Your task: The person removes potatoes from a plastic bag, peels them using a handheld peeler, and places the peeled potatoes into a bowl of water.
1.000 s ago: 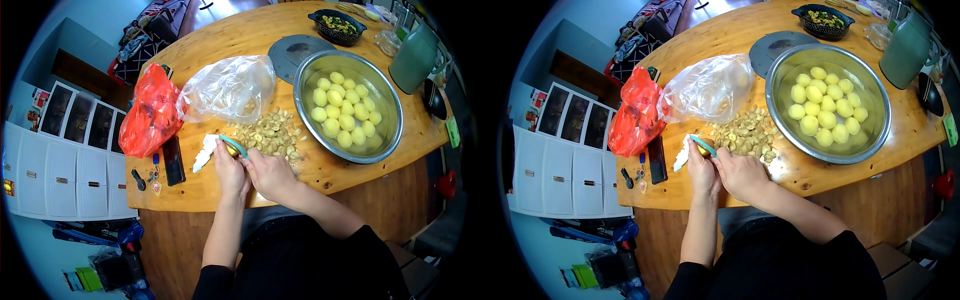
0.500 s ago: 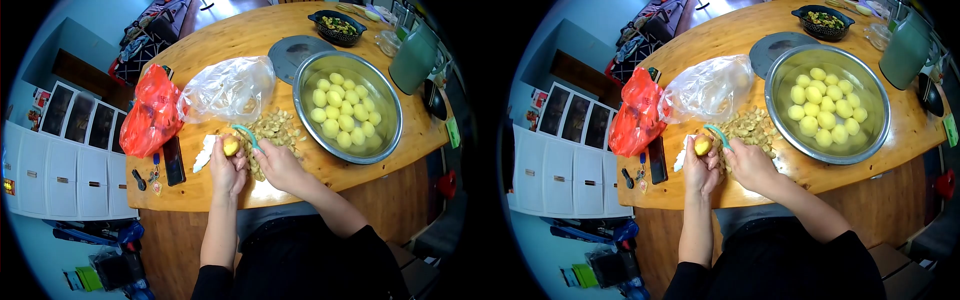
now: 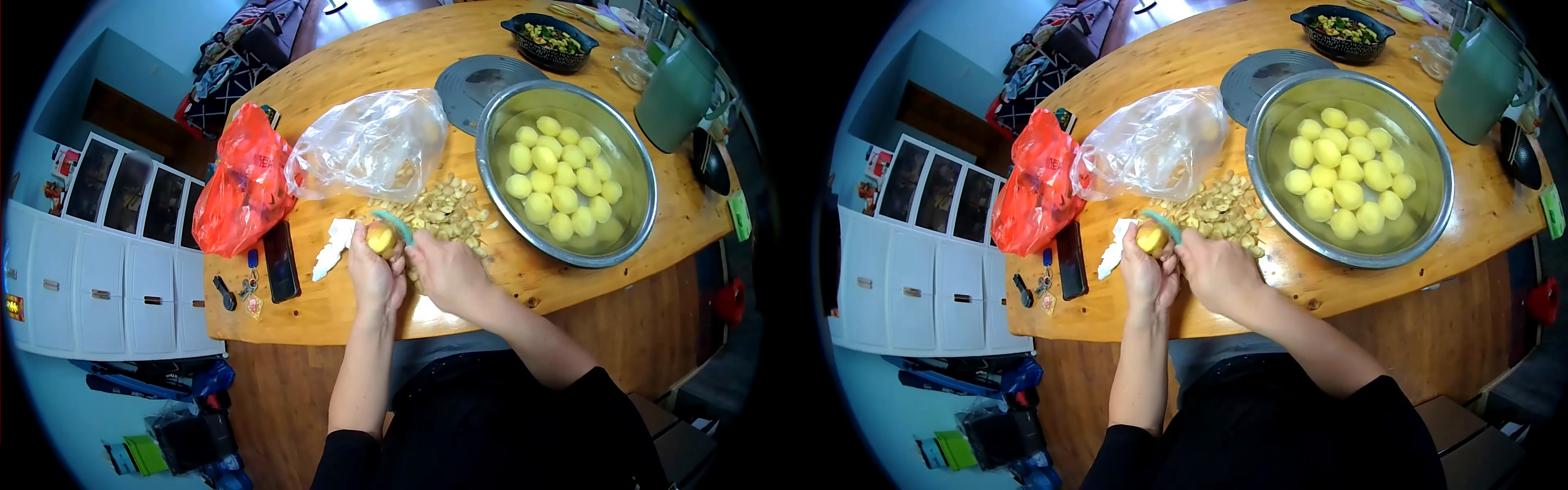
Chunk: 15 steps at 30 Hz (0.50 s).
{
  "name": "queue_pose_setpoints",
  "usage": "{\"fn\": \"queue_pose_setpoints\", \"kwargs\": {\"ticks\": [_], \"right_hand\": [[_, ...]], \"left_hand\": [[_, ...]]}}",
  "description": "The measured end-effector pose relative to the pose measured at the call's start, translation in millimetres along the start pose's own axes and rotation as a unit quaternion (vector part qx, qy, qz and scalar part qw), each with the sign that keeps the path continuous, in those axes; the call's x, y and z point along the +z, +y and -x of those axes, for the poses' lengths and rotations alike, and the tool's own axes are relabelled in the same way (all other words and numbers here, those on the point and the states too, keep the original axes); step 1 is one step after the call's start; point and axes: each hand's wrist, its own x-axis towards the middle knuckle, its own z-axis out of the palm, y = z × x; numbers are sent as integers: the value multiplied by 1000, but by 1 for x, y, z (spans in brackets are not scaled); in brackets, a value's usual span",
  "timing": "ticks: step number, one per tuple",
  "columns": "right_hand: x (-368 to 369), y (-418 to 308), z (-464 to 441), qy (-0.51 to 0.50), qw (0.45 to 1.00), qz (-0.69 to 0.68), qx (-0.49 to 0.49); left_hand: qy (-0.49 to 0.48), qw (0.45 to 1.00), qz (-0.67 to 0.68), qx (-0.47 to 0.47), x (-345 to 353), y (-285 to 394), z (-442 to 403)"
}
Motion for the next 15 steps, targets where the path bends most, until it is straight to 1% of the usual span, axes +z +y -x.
{"fn": "queue_pose_setpoints", "kwargs": {"ticks": [1, 2, 5, 6, 9, 12, 14, 15], "right_hand": [[-1, 3, -2, -5, 999, 10, 33], [-5, 5, -2, -4, 999, -10, 43], [-18, -8, 1, 10, 997, -56, 46], [-15, -6, 0, 16, 998, -54, 27], [-8, -3, 3, 27, 999, -36, -12], [-9, -10, 7, 25, 999, -7, -47], [-4, -11, 9, 37, 995, -5, -88], [-3, -11, 10, 36, 995, 1, -89]], "left_hand": [[-23, 1000, 14, -10, -2, 2, 1], [-22, 1000, 4, -2, -1, 5, 2], [-6, 1000, -14, 5, 6, 18, 4], [20, 999, -28, 5, 6, 18, 3], [35, 998, -47, 31, 11, 13, 0], [98, 987, -71, 103, 22, 7, 0], [69, 989, -89, 94, 12, 6, -2], [54, 990, -98, 90, 9, 6, -3]]}}
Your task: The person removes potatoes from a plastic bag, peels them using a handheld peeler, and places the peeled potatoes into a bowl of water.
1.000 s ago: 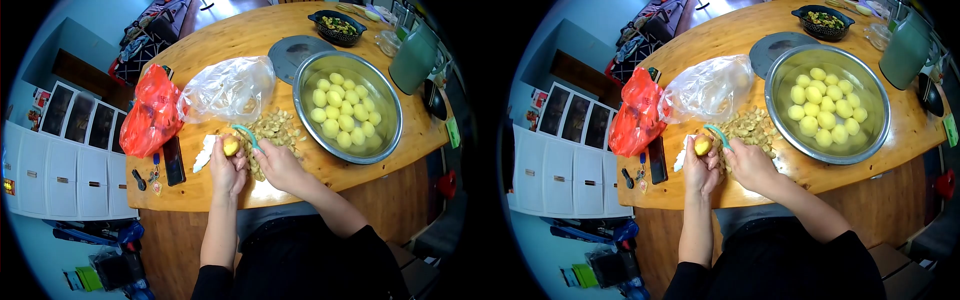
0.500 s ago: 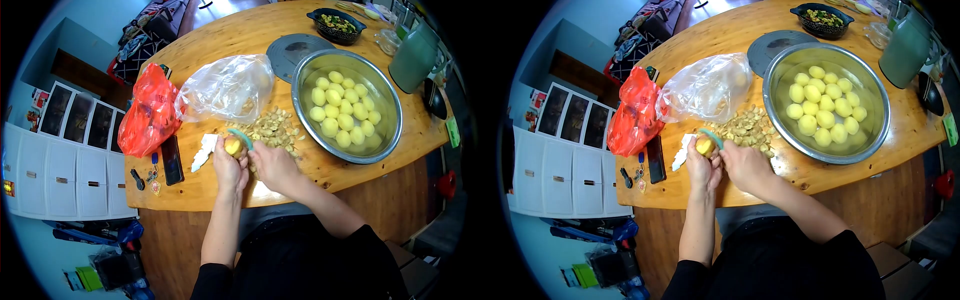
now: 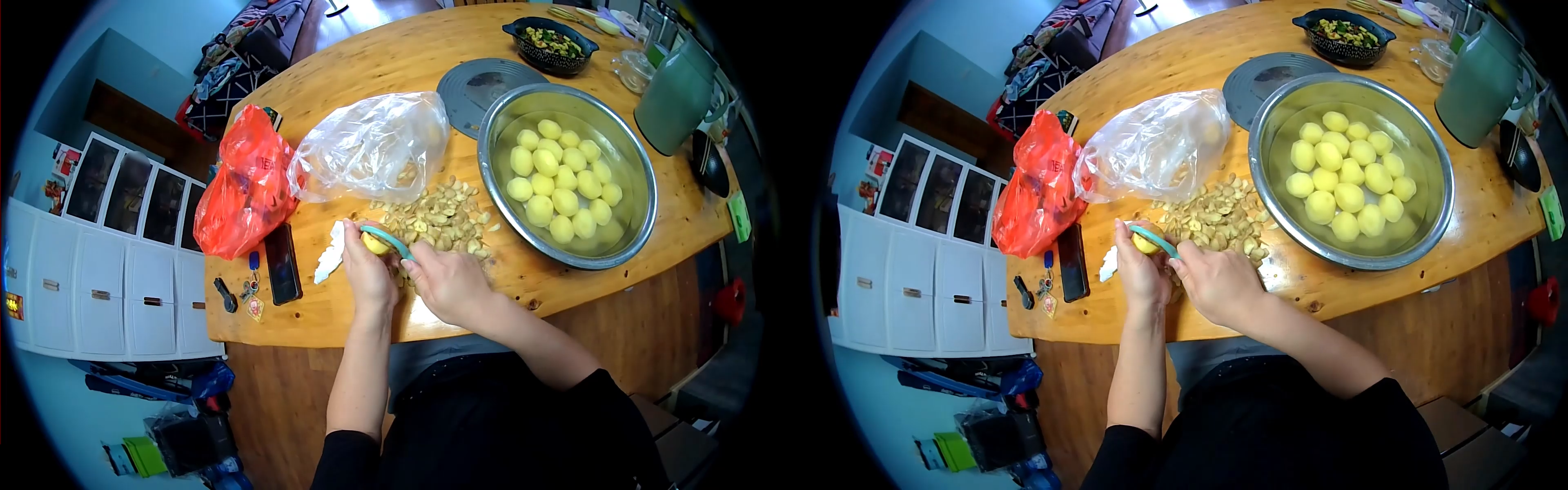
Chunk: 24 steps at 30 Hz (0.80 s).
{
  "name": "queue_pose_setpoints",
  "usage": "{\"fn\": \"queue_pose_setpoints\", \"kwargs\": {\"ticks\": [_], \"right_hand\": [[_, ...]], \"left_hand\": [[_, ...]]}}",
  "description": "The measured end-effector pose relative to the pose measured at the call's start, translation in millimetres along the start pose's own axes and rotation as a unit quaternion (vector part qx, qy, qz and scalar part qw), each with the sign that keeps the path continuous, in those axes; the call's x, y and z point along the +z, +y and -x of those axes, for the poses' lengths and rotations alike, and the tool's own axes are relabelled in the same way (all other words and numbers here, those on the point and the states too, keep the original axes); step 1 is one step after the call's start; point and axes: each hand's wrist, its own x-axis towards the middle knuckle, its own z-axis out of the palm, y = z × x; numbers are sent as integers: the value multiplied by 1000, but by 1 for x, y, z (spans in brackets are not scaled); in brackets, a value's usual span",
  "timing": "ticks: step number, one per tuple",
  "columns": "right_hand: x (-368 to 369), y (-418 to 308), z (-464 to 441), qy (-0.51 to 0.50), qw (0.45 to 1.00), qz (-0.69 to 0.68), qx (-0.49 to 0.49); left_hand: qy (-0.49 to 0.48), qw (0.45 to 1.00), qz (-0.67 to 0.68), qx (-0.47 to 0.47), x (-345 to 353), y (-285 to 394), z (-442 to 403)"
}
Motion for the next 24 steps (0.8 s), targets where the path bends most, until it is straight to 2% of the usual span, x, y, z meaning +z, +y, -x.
{"fn": "queue_pose_setpoints", "kwargs": {"ticks": [3, 8, 12, 17, 20, 24], "right_hand": [[3, -1, 1, -3, 1000, 15, -5], [3, -5, 2, -17, 1000, 22, -4], [1, -2, -3, -20, 999, 17, 31], [-3, 19, -4, -31, 994, 17, 107], [-13, 2, -7, -16, 995, -31, 91], [-8, -5, -4, -7, 998, 24, 50]], "left_hand": [[-7, 1000, 12, -12, 1, 0, 0], [-20, 999, 18, 28, -3, -7, -7], [-5, 1000, 11, -5, -3, -2, -3], [-62, 998, 21, 21, -12, 1, -5], [-44, 999, 0, -2, -11, 7, -5], [-20, 999, 0, -26, -6, 0, -10]]}}
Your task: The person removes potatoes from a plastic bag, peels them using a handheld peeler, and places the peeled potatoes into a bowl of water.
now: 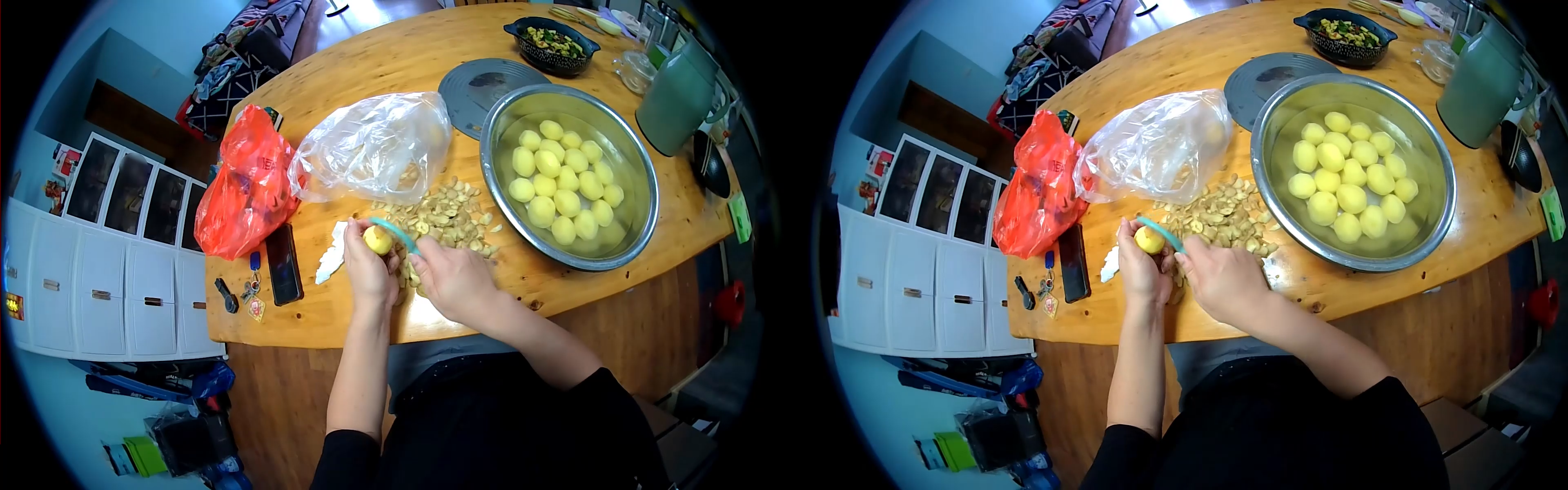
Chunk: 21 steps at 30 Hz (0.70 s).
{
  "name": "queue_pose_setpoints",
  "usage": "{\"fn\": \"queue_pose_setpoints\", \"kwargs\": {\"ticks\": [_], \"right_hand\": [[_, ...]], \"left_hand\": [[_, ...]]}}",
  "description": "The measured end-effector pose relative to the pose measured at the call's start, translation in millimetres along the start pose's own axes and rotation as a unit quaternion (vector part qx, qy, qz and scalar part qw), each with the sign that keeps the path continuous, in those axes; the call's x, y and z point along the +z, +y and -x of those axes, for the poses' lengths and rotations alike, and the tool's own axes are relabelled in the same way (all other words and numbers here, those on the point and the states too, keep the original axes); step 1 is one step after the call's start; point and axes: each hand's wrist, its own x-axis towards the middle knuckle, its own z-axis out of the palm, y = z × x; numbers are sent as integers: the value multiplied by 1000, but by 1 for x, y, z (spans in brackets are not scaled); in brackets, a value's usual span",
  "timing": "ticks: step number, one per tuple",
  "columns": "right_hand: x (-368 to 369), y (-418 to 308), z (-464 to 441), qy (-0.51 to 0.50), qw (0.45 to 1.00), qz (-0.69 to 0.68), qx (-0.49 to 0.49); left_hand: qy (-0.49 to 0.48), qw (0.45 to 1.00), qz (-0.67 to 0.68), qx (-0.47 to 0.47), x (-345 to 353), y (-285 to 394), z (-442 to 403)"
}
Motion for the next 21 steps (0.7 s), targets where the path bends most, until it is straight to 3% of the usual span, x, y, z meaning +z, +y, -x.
{"fn": "queue_pose_setpoints", "kwargs": {"ticks": [5, 8, 13, 18, 21], "right_hand": [[17, 1, 6, 8, 999, 11, -48], [12, 2, 1, -19, 1000, 17, -3], [1, 17, -6, -14, 998, -20, 50], [7, 1, 0, 10, 1000, 3, 1], [20, 1, 4, 25, 999, -18, -39]], "left_hand": [[69, 998, -9, 4, 10, -4, 1], [12, 998, 12, 55, -7, -21, -10], [-2, 997, -33, 70, 7, 5, 1], [-27, 998, -34, 52, 2, 1, -1], [33, 999, -1, 19, 7, -2, 0]]}}
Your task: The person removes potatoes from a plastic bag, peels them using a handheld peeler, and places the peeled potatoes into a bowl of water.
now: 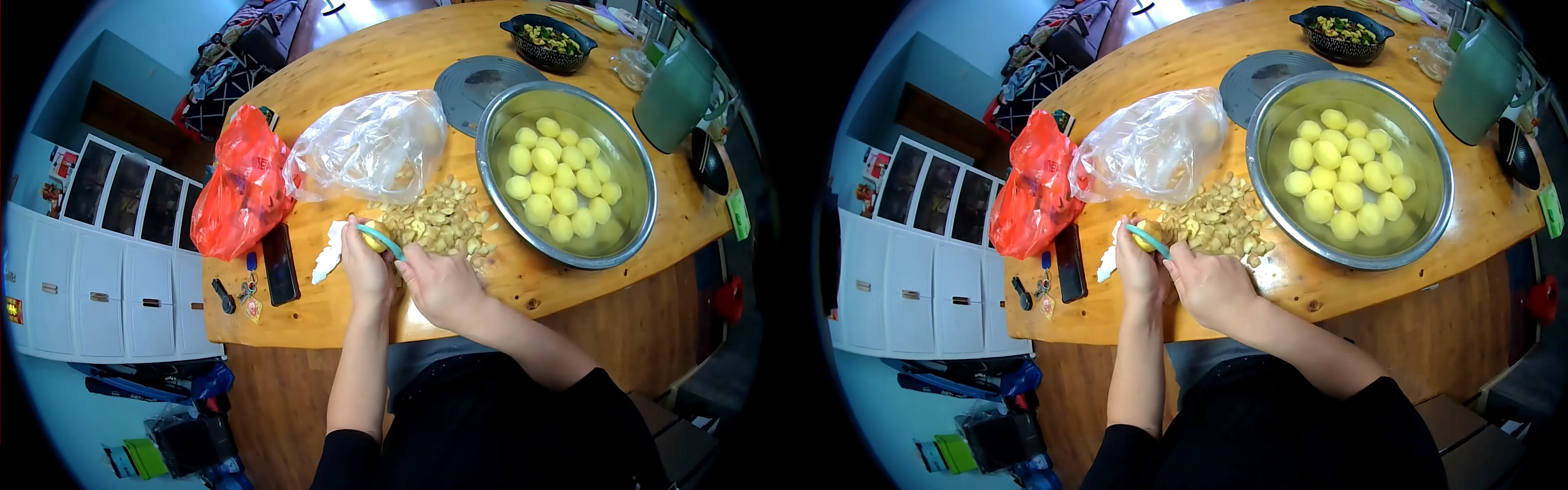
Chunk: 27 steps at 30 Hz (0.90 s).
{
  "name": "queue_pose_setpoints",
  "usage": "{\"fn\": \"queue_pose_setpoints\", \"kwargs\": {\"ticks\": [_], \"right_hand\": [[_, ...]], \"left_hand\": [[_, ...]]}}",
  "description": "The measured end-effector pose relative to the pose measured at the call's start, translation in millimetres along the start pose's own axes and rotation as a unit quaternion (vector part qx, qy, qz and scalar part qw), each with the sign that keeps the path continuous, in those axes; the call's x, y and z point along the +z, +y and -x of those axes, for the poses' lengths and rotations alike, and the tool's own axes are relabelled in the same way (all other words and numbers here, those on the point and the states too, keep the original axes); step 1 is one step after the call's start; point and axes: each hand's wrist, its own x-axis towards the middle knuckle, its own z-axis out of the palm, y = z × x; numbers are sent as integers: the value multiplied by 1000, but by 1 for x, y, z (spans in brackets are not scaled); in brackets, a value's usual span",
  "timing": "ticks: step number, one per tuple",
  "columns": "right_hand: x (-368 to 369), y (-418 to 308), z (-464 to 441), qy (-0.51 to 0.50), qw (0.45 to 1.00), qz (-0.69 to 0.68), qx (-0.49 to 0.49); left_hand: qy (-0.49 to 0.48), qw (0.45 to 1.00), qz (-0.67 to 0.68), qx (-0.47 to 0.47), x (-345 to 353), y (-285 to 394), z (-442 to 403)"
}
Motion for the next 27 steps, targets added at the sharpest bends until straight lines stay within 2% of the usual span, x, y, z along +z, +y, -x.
{"fn": "queue_pose_setpoints", "kwargs": {"ticks": [3, 6, 9, 13, 16, 19, 22, 25, 27], "right_hand": [[2, -4, 1, -15, 1000, 17, 9], [-5, -3, -4, -40, 999, 16, 16], [-11, 12, -12, -68, 991, 37, 110], [-19, 8, -8, -39, 993, -33, 109], [-18, 7, -7, -49, 991, -33, 119], [-13, 0, -5, -41, 997, -35, 63], [-9, -5, -4, -34, 999, -14, 35], [-11, -3, -8, -66, 995, -28, 66], [-13, 8, -11, -72, 991, -15, 114]], "left_hand": [[-1, 996, -23, 89, -6, -14, -6], [-22, 989, -67, 130, -8, -8, 2], [-19, 984, -55, 168, -14, -11, -1], [-81, 992, -26, 88, -17, 3, -1], [-72, 996, 3, 58, -14, 1, -5], [-72, 996, 12, 57, -12, -3, -6], [-37, 990, -80, 109, -18, -10, -8], [-47, 962, -124, 237, -32, -24, -19], [-43, 955, -127, 264, -33, -23, -14]]}}
